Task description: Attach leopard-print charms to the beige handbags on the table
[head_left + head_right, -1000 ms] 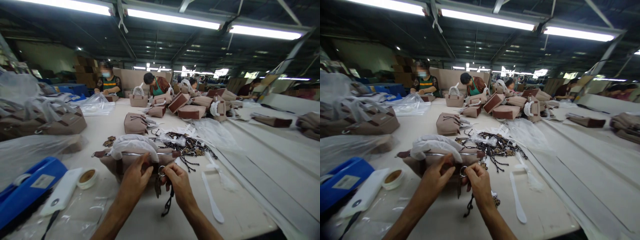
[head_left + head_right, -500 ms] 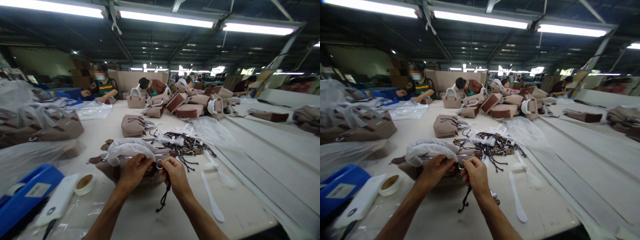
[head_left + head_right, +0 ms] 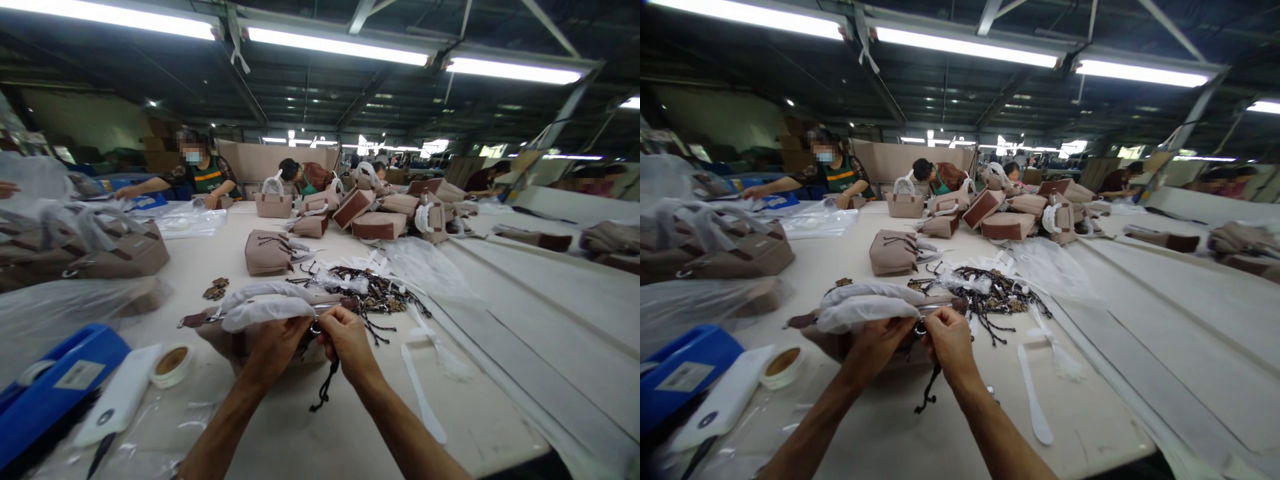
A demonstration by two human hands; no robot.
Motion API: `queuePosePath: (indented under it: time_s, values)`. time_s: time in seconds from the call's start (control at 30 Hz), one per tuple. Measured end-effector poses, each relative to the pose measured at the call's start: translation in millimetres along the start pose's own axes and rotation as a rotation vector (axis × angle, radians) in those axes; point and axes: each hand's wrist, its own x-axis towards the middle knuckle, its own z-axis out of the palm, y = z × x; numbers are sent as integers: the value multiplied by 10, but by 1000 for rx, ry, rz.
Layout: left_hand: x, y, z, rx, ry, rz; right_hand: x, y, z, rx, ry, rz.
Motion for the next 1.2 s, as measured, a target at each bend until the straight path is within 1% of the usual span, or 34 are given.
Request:
queuePosePath:
  time_s: [0.1, 0.13, 0.2, 0.27, 0.33, 0.43, 0.5, 0.6, 0.7, 0.77, 0.8, 0.9, 1.0, 1.1, 1.2]
  values:
    - [3, 33, -33, 20, 40, 60, 6, -49, -6, -33, -40, 30]
    - [9, 34, -44, 8, 25, 71, 7, -61, -16, -42, -56, 41]
    - [27, 24, -68, -24, -56, 60, 10, -76, -41, -45, -79, 50]
    - [45, 3, -92, -33, -140, 21, 18, -84, -65, -38, -101, 40]
    - [58, -19, -113, -13, -169, -19, 36, -87, -84, -34, -140, 23]
    - [64, -51, -129, -4, -163, -56, 62, -84, -95, -43, -222, 0]
    - [59, -75, -124, -14, -164, -73, 55, -72, -92, -63, -240, -24]
    - [49, -112, -99, -17, -133, -87, -5, -36, -79, -100, -219, -63]
    - [47, -146, -71, -7, -79, -83, -75, 3, -69, -158, -187, -144]
    - [51, -161, -57, -23, -68, -84, -96, 23, -66, -152, -164, -172]
    - [53, -166, -52, -40, -72, -86, -96, 33, -65, -121, -151, -159]
    - [54, -168, -44, -86, -109, -100, -66, 60, -75, 11, -121, -59]
    - [48, -162, -45, -57, -121, -124, -5, 61, -109, 30, -149, -10]
    - [46, -160, -50, -61, -124, -129, 78, -6, -164, -55, -224, -1]
    - [52, -160, -48, -78, -140, -134, 169, -115, -231, -177, -372, 28]
